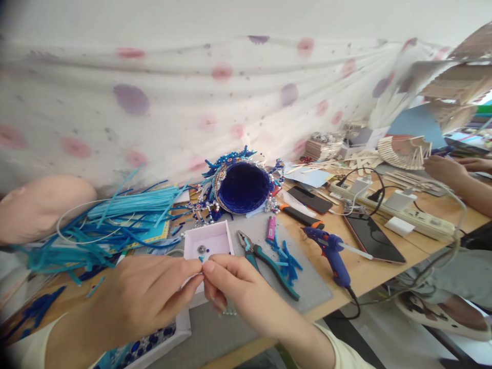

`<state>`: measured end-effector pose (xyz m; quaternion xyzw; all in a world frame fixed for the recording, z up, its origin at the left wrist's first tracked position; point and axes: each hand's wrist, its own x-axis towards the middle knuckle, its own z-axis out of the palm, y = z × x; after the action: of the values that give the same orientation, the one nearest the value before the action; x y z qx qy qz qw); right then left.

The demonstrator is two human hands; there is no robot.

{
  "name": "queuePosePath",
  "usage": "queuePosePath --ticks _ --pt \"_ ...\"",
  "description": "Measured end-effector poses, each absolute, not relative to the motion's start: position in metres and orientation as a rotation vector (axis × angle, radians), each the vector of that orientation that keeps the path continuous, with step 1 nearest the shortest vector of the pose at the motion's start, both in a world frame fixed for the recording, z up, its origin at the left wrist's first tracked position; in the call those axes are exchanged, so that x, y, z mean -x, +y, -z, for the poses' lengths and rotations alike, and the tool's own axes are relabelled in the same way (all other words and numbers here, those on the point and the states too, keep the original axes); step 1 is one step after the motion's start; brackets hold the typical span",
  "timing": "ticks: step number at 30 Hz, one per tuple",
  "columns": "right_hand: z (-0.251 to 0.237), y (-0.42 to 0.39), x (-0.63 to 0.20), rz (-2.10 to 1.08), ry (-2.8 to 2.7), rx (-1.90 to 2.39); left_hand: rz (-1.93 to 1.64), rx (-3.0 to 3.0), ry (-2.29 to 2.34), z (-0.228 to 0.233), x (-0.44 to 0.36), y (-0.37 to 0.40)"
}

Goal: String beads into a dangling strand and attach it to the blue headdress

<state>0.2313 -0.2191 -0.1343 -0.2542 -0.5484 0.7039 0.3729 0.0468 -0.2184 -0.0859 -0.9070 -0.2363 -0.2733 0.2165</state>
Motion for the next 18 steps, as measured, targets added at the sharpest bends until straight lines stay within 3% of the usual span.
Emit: queuePosePath --ticks 7,14,18 --pt "0.1355 -0.2149 -0.2296 -1.792 -1.369 0.633 0.675 2.583 -0.642 0.0871 -0.0438 -0.2162" --pt "0.1437 -0.216 -0.2281 -2.2 -1.07 0.51 0.767 2.605 -0.57 0.0842 -0.0473 -0.2139" --pt "0.1397 -0.2163 -0.2283 -2.184 -1.034 0.506 0.921 2.612 -0.531 0.0875 -0.05 -0.2143"
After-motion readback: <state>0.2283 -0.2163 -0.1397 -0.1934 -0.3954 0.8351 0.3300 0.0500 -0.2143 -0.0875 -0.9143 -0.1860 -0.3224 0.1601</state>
